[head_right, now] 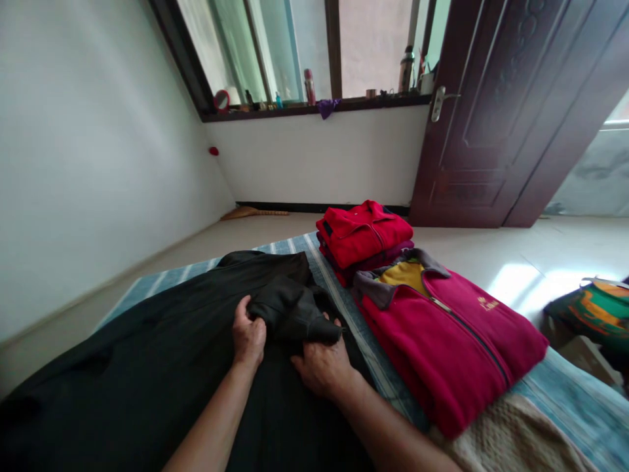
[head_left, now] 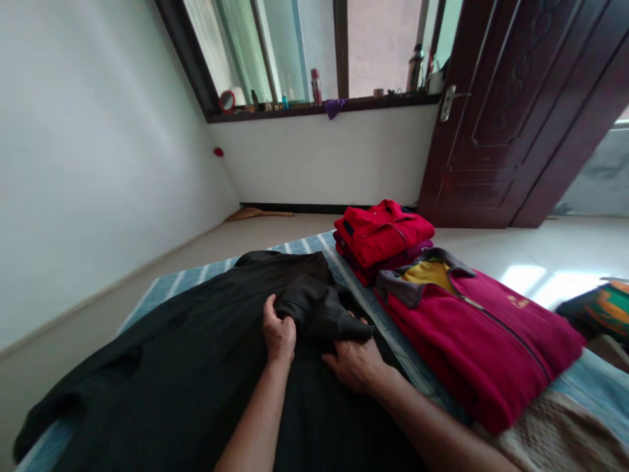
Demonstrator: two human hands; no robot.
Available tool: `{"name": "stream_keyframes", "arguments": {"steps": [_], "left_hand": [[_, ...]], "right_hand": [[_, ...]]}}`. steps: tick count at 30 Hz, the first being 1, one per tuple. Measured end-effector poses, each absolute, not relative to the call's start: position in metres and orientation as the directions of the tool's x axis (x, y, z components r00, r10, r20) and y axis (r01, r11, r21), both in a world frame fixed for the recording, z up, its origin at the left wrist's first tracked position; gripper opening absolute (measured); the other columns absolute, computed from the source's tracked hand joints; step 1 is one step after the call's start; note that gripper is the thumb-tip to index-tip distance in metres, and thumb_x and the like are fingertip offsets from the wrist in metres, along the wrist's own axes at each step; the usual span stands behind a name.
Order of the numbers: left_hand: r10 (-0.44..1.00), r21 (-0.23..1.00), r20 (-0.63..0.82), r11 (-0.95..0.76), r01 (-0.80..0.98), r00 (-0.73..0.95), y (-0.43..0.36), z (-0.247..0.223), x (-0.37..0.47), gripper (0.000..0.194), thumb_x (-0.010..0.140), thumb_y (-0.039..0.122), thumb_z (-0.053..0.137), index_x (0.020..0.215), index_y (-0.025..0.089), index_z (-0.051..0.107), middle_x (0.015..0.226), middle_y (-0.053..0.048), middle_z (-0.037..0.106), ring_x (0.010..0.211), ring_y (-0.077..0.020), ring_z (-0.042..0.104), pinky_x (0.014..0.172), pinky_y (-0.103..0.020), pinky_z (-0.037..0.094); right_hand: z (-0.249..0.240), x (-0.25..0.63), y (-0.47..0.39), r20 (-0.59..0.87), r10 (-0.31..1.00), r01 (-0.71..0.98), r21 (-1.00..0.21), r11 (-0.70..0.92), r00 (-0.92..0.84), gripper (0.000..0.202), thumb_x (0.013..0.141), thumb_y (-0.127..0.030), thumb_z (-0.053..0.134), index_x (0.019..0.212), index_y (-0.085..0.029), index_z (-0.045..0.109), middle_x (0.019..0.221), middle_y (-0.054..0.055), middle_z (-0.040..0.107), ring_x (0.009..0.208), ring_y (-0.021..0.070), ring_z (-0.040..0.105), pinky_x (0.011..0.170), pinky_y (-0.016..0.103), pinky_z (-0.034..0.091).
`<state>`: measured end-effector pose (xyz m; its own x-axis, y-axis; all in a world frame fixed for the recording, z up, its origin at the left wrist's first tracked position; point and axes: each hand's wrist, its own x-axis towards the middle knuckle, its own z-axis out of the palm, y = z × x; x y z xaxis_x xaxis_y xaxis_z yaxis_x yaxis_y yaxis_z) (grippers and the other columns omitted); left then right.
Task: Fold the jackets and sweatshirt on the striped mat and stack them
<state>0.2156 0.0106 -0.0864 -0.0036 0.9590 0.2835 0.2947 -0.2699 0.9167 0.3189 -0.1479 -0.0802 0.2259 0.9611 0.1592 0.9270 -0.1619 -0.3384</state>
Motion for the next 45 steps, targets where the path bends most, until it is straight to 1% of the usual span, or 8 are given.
{"name": "stream_keyframes", "arguments": {"steps": [4, 14, 19, 23, 26, 33, 38, 45], "left_hand": [[0.937, 0.869, 0.339, -0.346, 0.352, 0.085, 0.010, -0.083, 0.221, 0.079, 0.058, 0.005, 0.049, 0.137, 0.014, 0.045, 0.134, -0.013, 0.053, 0.125, -0.0295, 0.048, 0.108, -0.041, 0.034], [0.908, 0.650, 0.329, -0.418, 0.635, 0.260, 0.012, -0.068, 0.224, 0.071, 0.064, 0.011, 0.051, 0.135, 0.003, 0.045, 0.123, -0.023, 0.058, 0.115, -0.0405, 0.054, 0.099, -0.053, 0.042], [0.660, 0.343, 0.570, -0.732, 0.589, 0.489, -0.014, -0.054, 0.216, 0.069, 0.067, 0.012, 0.049, 0.134, 0.000, 0.043, 0.136, -0.026, 0.045, 0.130, -0.0400, 0.038, 0.108, -0.052, 0.032], [0.510, 0.186, 0.484, -0.854, 0.487, 0.711, -0.039, -0.049, 0.222, 0.078, 0.064, 0.012, 0.053, 0.141, 0.011, 0.037, 0.144, -0.018, 0.040, 0.136, -0.0364, 0.030, 0.110, -0.051, 0.028], [0.511, 0.227, 0.384, -0.859, 0.459, 0.769, -0.044, -0.052, 0.229, 0.081, 0.061, 0.010, 0.053, 0.141, 0.013, 0.037, 0.142, -0.016, 0.044, 0.134, -0.0350, 0.035, 0.109, -0.049, 0.031], [0.610, 0.596, 0.284, -0.717, 0.363, 0.740, -0.029, -0.069, 0.232, 0.050, 0.066, 0.024, 0.052, 0.114, 0.017, 0.064, 0.118, -0.011, 0.066, 0.109, -0.0308, 0.061, 0.097, -0.040, 0.045], [0.587, 0.582, 0.284, -0.734, 0.350, 0.758, -0.028, -0.071, 0.227, 0.038, 0.060, 0.021, 0.049, 0.092, 0.022, 0.070, 0.104, -0.007, 0.071, 0.101, -0.0268, 0.064, 0.092, -0.035, 0.049], [0.592, 0.454, 0.271, -0.774, 0.441, 0.759, -0.031, -0.077, 0.227, 0.043, 0.058, 0.015, 0.048, 0.097, 0.019, 0.068, 0.114, -0.010, 0.068, 0.113, -0.0254, 0.059, 0.102, -0.036, 0.042]], "right_hand": [[-0.077, 0.322, -0.147, 0.186, 0.957, 0.930, -0.338, -0.148, 0.220, 0.063, 0.090, -0.050, 0.048, 0.142, -0.015, 0.039, 0.146, 0.016, 0.038, 0.132, 0.0338, 0.037, 0.109, 0.053, 0.024], [-0.066, 0.332, -0.150, 0.256, 0.935, 0.931, -0.330, -0.156, 0.247, 0.063, 0.089, -0.053, 0.048, 0.139, -0.016, 0.040, 0.144, 0.013, 0.042, 0.129, 0.0275, 0.040, 0.111, 0.045, 0.024], [-0.065, 0.332, -0.150, 0.298, 0.921, 0.939, -0.308, -0.155, 0.250, 0.064, 0.089, -0.050, 0.049, 0.141, -0.015, 0.037, 0.143, 0.012, 0.044, 0.129, 0.0262, 0.040, 0.111, 0.042, 0.024], [-0.060, 0.328, -0.151, 0.325, 0.914, 0.947, -0.285, -0.149, 0.242, 0.060, 0.091, -0.039, 0.046, 0.144, -0.014, 0.031, 0.142, 0.014, 0.044, 0.128, 0.0269, 0.041, 0.111, 0.044, 0.024], [-0.054, 0.321, -0.155, 0.324, 0.918, 0.954, -0.262, -0.146, 0.229, 0.055, 0.091, -0.028, 0.043, 0.143, -0.013, 0.032, 0.141, 0.015, 0.044, 0.127, 0.0272, 0.041, 0.110, 0.046, 0.023], [-0.044, 0.305, -0.169, 0.279, 0.933, 0.959, -0.227, -0.168, 0.229, 0.063, 0.083, -0.027, 0.054, 0.140, -0.007, 0.034, 0.143, 0.019, 0.038, 0.129, 0.0330, 0.033, 0.107, 0.054, 0.024], [-0.041, 0.297, -0.187, 0.223, 0.936, 0.943, -0.253, -0.216, 0.274, 0.061, 0.083, -0.028, 0.054, 0.138, -0.009, 0.036, 0.140, 0.018, 0.042, 0.127, 0.0317, 0.036, 0.104, 0.054, 0.027], [-0.044, 0.302, -0.232, 0.146, 0.886, 0.875, -0.290, -0.388, 0.441, 0.041, 0.086, -0.037, 0.052, 0.114, -0.009, 0.058, 0.129, 0.022, 0.049, 0.124, 0.0365, 0.038, 0.100, 0.056, 0.031]]}}
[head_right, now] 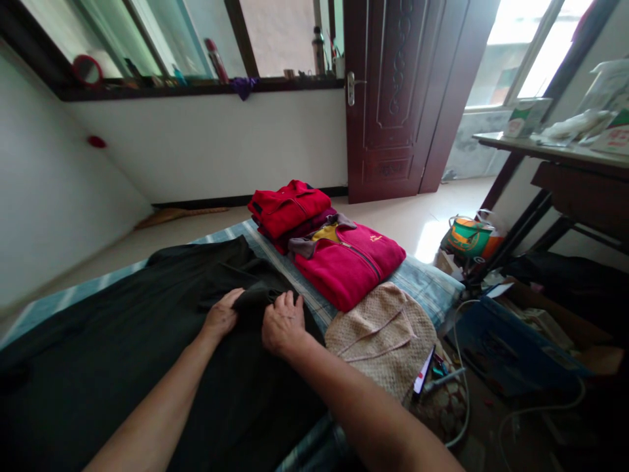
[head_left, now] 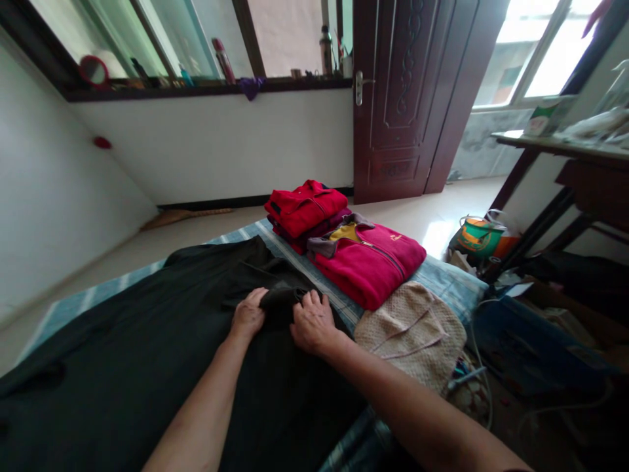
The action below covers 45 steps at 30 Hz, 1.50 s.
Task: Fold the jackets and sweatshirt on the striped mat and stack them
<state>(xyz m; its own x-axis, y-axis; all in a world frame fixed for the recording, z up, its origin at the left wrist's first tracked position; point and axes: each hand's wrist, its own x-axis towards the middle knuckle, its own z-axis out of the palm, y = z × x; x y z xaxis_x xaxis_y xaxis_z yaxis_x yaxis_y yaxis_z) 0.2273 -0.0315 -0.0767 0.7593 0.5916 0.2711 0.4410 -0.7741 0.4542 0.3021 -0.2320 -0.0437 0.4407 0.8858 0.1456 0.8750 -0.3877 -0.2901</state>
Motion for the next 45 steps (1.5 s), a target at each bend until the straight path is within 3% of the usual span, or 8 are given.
{"name": "stream_keyframes", "arguments": {"steps": [6, 15, 25, 38, 45], "left_hand": [[0.619, 0.295, 0.248, -0.781, 0.550, 0.745, -0.051, -0.084, 0.222, 0.061, 0.064, 0.009, 0.046, 0.123, 0.017, 0.057, 0.139, -0.011, 0.051, 0.133, -0.0255, 0.041, 0.111, -0.045, 0.028], [0.632, 0.175, 0.193, -0.775, 0.607, 0.751, -0.060, -0.077, 0.222, 0.059, 0.072, 0.009, 0.043, 0.129, 0.014, 0.053, 0.142, -0.011, 0.048, 0.134, -0.0230, 0.039, 0.111, -0.042, 0.027], [0.644, 0.199, 0.204, -0.765, 0.613, 0.738, -0.065, -0.079, 0.216, 0.059, 0.071, 0.007, 0.043, 0.129, 0.015, 0.054, 0.141, -0.010, 0.049, 0.134, -0.0205, 0.039, 0.111, -0.039, 0.027], [0.669, 0.284, 0.205, -0.739, 0.610, 0.715, -0.071, -0.083, 0.206, 0.059, 0.070, 0.005, 0.045, 0.127, 0.013, 0.056, 0.138, -0.010, 0.053, 0.131, -0.0191, 0.042, 0.111, -0.037, 0.027], [0.668, 0.321, 0.213, -0.737, 0.595, 0.713, -0.072, -0.088, 0.203, 0.060, 0.070, 0.005, 0.047, 0.129, 0.015, 0.055, 0.140, -0.009, 0.051, 0.133, -0.0189, 0.040, 0.112, -0.037, 0.025]], "right_hand": [[-0.046, 0.311, -0.261, 0.098, 0.816, 0.792, -0.332, -0.512, 0.569, 0.037, 0.085, -0.039, 0.056, 0.111, -0.012, 0.057, 0.120, 0.018, 0.055, 0.113, 0.0305, 0.049, 0.094, 0.046, 0.039], [-0.039, 0.316, -0.280, 0.037, 0.789, 0.736, -0.389, -0.554, 0.614, 0.023, 0.085, -0.029, 0.056, 0.105, -0.018, 0.057, 0.110, 0.010, 0.061, 0.105, 0.0249, 0.054, 0.086, 0.033, 0.043], [-0.040, 0.332, -0.291, -0.145, 0.704, 0.568, -0.490, -0.662, 0.695, 0.040, 0.082, -0.033, 0.056, 0.120, -0.020, 0.055, 0.103, 0.007, 0.067, 0.096, 0.0229, 0.063, 0.071, 0.028, 0.044], [-0.056, 0.335, -0.299, -0.267, 0.763, 0.581, -0.518, -0.628, 0.588, 0.032, 0.080, -0.038, 0.060, 0.101, -0.014, 0.062, 0.099, 0.011, 0.068, 0.092, 0.0253, 0.065, 0.064, 0.028, 0.041], [-0.063, 0.334, -0.315, -0.275, 0.820, 0.593, -0.581, -0.558, 0.502, 0.062, 0.079, -0.038, 0.059, 0.130, -0.006, 0.048, 0.119, 0.016, 0.062, 0.109, 0.0267, 0.060, 0.082, 0.030, 0.043]]}}
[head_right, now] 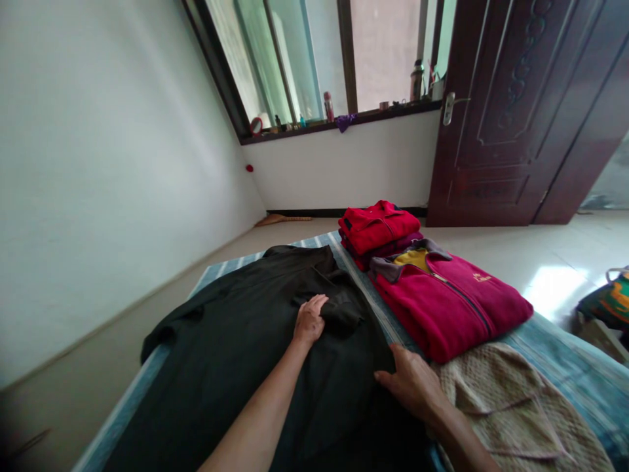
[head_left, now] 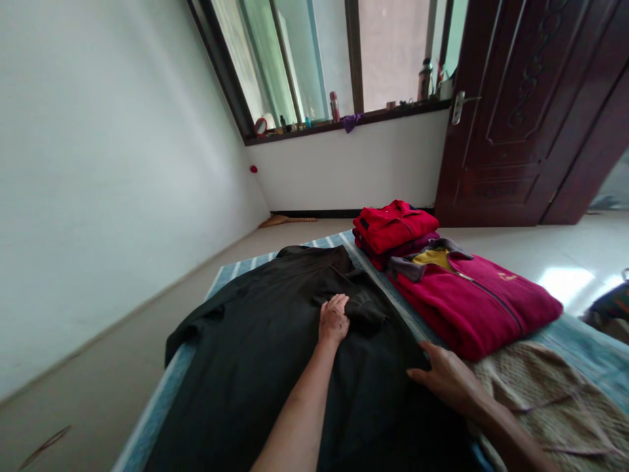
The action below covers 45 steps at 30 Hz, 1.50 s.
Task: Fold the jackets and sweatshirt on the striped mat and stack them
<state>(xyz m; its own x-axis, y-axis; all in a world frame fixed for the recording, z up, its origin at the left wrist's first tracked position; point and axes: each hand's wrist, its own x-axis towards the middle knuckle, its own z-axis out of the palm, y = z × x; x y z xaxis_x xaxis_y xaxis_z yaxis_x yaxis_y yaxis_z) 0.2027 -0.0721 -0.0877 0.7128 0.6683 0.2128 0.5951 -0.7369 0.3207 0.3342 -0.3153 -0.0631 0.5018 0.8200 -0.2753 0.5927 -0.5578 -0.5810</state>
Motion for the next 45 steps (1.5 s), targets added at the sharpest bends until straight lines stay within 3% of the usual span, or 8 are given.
{"name": "stream_keyframes", "arguments": {"steps": [9, 17, 21, 29, 35, 39, 42, 45], "left_hand": [[0.675, 0.372, 0.226, -0.726, 0.578, 0.702, -0.074, -0.087, 0.201, 0.058, 0.070, 0.004, 0.047, 0.126, 0.015, 0.057, 0.138, -0.010, 0.053, 0.132, -0.0196, 0.042, 0.112, -0.038, 0.025], [0.677, 0.446, 0.224, -0.711, 0.544, 0.701, -0.073, -0.088, 0.200, 0.058, 0.068, 0.004, 0.049, 0.125, 0.013, 0.058, 0.137, -0.011, 0.053, 0.132, -0.0212, 0.042, 0.113, -0.040, 0.023], [0.690, 0.507, 0.221, -0.685, 0.524, 0.689, -0.070, -0.085, 0.202, 0.057, 0.065, 0.003, 0.049, 0.120, 0.012, 0.061, 0.133, -0.012, 0.057, 0.129, -0.0237, 0.046, 0.112, -0.044, 0.025], [0.746, 0.674, 0.235, -0.587, 0.449, 0.623, -0.047, -0.081, 0.204, 0.056, 0.067, 0.002, 0.040, 0.118, 0.012, 0.063, 0.113, -0.009, 0.070, 0.107, -0.0184, 0.064, 0.099, -0.031, 0.046], [0.763, 0.730, 0.265, -0.558, 0.394, 0.589, -0.038, -0.073, 0.191, 0.047, 0.077, 0.009, 0.037, 0.115, 0.010, 0.064, 0.101, -0.010, 0.073, 0.097, -0.0204, 0.067, 0.086, -0.031, 0.053], [0.747, 0.700, 0.280, -0.589, 0.405, 0.602, -0.048, -0.080, 0.189, 0.048, 0.071, 0.006, 0.043, 0.111, 0.016, 0.066, 0.103, -0.006, 0.073, 0.097, -0.0195, 0.067, 0.090, -0.031, 0.051], [0.729, 0.663, 0.300, -0.624, 0.415, 0.616, -0.054, -0.083, 0.192, 0.048, 0.069, 0.005, 0.045, 0.108, 0.019, 0.067, 0.108, -0.005, 0.071, 0.104, -0.0196, 0.064, 0.097, -0.032, 0.048], [0.715, 0.635, 0.310, -0.646, 0.423, 0.627, -0.056, -0.082, 0.194, 0.045, 0.070, 0.006, 0.045, 0.107, 0.019, 0.067, 0.109, -0.006, 0.070, 0.104, -0.0202, 0.063, 0.098, -0.033, 0.047]], "right_hand": [[-0.077, 0.336, -0.319, -0.289, 0.843, 0.538, -0.665, -0.518, 0.454, 0.065, 0.076, -0.033, 0.060, 0.135, -0.010, 0.045, 0.129, 0.016, 0.057, 0.117, 0.0272, 0.056, 0.089, 0.030, 0.043], [-0.077, 0.335, -0.318, -0.290, 0.837, 0.561, -0.636, -0.531, 0.463, 0.058, 0.075, -0.030, 0.061, 0.131, -0.018, 0.049, 0.114, 0.010, 0.067, 0.104, 0.0243, 0.063, 0.079, 0.028, 0.046], [-0.074, 0.330, -0.320, -0.292, 0.809, 0.591, -0.565, -0.576, 0.510, 0.064, 0.077, -0.030, 0.059, 0.136, -0.012, 0.043, 0.118, 0.013, 0.064, 0.107, 0.0257, 0.061, 0.080, 0.029, 0.045], [-0.077, 0.329, -0.321, -0.268, 0.817, 0.619, -0.546, -0.565, 0.510, 0.055, 0.081, -0.028, 0.056, 0.134, -0.017, 0.047, 0.110, 0.010, 0.068, 0.102, 0.0232, 0.064, 0.076, 0.027, 0.045], [-0.068, 0.320, -0.322, -0.158, 0.786, 0.651, -0.477, -0.591, 0.598, 0.043, 0.086, -0.034, 0.051, 0.126, -0.018, 0.055, 0.101, 0.009, 0.070, 0.092, 0.0235, 0.066, 0.073, 0.029, 0.045], [-0.035, 0.336, -0.312, 0.131, 0.734, 0.703, -0.437, -0.561, 0.667, 0.028, 0.091, -0.036, 0.045, 0.107, -0.025, 0.065, 0.099, 0.004, 0.068, 0.090, 0.0207, 0.064, 0.075, 0.028, 0.043], [-0.007, 0.369, -0.292, 0.284, 0.683, 0.739, -0.284, -0.611, 0.673, 0.028, 0.093, -0.034, 0.042, 0.102, -0.026, 0.068, 0.105, 0.005, 0.065, 0.091, 0.0217, 0.061, 0.072, 0.029, 0.041], [0.008, 0.408, -0.264, 0.239, 0.706, 0.744, -0.152, -0.651, 0.667, 0.029, 0.094, -0.029, 0.041, 0.099, -0.024, 0.069, 0.108, 0.007, 0.063, 0.099, 0.0229, 0.058, 0.078, 0.030, 0.040]]}}
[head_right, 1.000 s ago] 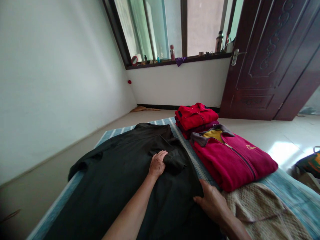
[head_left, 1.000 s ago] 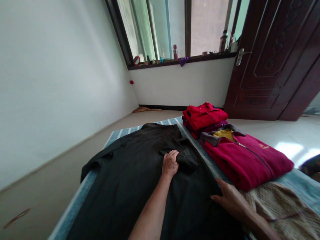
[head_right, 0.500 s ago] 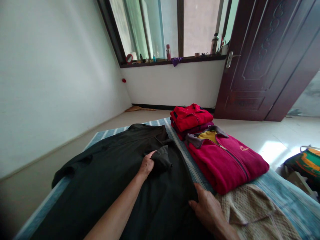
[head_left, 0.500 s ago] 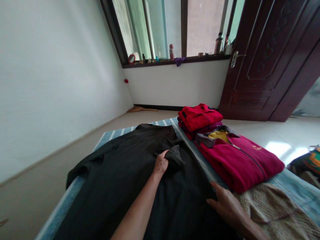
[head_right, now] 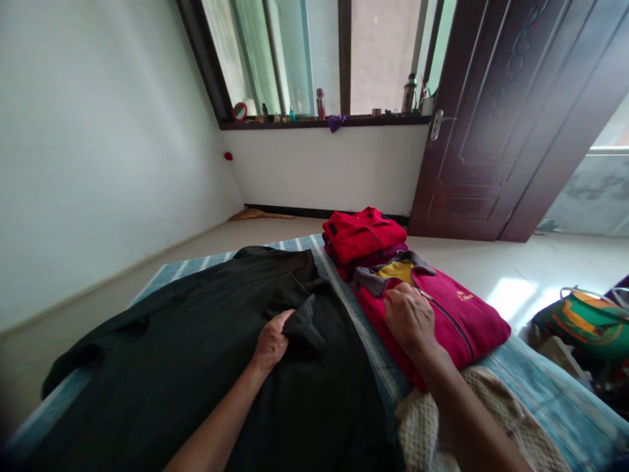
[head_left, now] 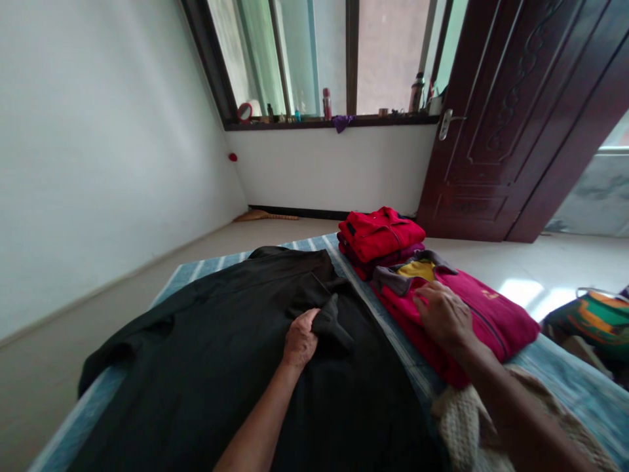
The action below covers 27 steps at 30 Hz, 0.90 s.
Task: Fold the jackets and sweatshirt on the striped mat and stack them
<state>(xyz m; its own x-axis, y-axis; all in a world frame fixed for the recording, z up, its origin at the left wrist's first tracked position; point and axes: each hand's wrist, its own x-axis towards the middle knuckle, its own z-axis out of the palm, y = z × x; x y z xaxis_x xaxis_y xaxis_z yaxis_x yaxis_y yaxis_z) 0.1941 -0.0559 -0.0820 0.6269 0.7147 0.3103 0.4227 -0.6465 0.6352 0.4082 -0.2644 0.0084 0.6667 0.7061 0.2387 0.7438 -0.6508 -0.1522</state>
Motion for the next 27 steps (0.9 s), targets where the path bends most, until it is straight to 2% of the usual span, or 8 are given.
{"name": "stream_keyframes", "arguments": {"steps": [4, 7, 13, 22, 27], "left_hand": [[0.710, 0.613, 0.318, -0.660, 0.435, 0.628, -0.055, -0.080, 0.194, 0.046, 0.070, 0.006, 0.045, 0.107, 0.020, 0.068, 0.111, -0.006, 0.069, 0.106, -0.0207, 0.063, 0.099, -0.034, 0.047], [0.702, 0.603, 0.322, -0.669, 0.434, 0.635, -0.056, -0.079, 0.193, 0.046, 0.070, 0.006, 0.045, 0.107, 0.020, 0.068, 0.108, -0.005, 0.070, 0.104, -0.0207, 0.063, 0.097, -0.034, 0.048], [0.682, 0.595, 0.331, -0.687, 0.418, 0.652, -0.058, -0.075, 0.194, 0.046, 0.070, 0.005, 0.044, 0.106, 0.021, 0.068, 0.102, -0.004, 0.071, 0.099, -0.0198, 0.065, 0.093, -0.032, 0.050], [0.673, 0.589, 0.359, -0.701, 0.403, 0.647, -0.057, -0.080, 0.192, 0.046, 0.070, 0.007, 0.043, 0.107, 0.019, 0.067, 0.104, -0.005, 0.070, 0.100, -0.0206, 0.064, 0.093, -0.032, 0.049], [0.670, 0.591, 0.365, -0.703, 0.395, 0.646, -0.057, -0.080, 0.193, 0.044, 0.070, 0.009, 0.044, 0.106, 0.020, 0.067, 0.103, -0.005, 0.070, 0.099, -0.0207, 0.064, 0.091, -0.032, 0.050]], "right_hand": [[0.002, 0.445, -0.238, 0.139, 0.718, 0.731, -0.112, -0.673, 0.682, 0.024, 0.088, -0.026, 0.048, 0.091, -0.023, 0.072, 0.098, 0.008, 0.064, 0.095, 0.0257, 0.059, 0.073, 0.032, 0.040], [-0.009, 0.454, -0.233, 0.118, 0.717, 0.726, -0.094, -0.681, 0.687, 0.024, 0.087, -0.031, 0.051, 0.097, -0.025, 0.071, 0.101, 0.009, 0.063, 0.097, 0.0272, 0.058, 0.074, 0.034, 0.040], [-0.021, 0.451, -0.235, 0.130, 0.730, 0.740, -0.058, -0.670, 0.671, 0.023, 0.089, -0.034, 0.052, 0.098, -0.026, 0.072, 0.108, 0.007, 0.061, 0.106, 0.0264, 0.051, 0.082, 0.035, 0.037], [-0.029, 0.447, -0.231, 0.172, 0.717, 0.730, -0.019, -0.683, 0.675, 0.029, 0.092, -0.032, 0.045, 0.092, -0.022, 0.073, 0.103, 0.009, 0.060, 0.103, 0.0267, 0.049, 0.082, 0.037, 0.035], [-0.030, 0.449, -0.226, 0.181, 0.696, 0.712, -0.035, -0.701, 0.694, 0.032, 0.092, -0.025, 0.042, 0.086, -0.021, 0.073, 0.100, 0.010, 0.061, 0.101, 0.0267, 0.049, 0.080, 0.037, 0.035]]}}
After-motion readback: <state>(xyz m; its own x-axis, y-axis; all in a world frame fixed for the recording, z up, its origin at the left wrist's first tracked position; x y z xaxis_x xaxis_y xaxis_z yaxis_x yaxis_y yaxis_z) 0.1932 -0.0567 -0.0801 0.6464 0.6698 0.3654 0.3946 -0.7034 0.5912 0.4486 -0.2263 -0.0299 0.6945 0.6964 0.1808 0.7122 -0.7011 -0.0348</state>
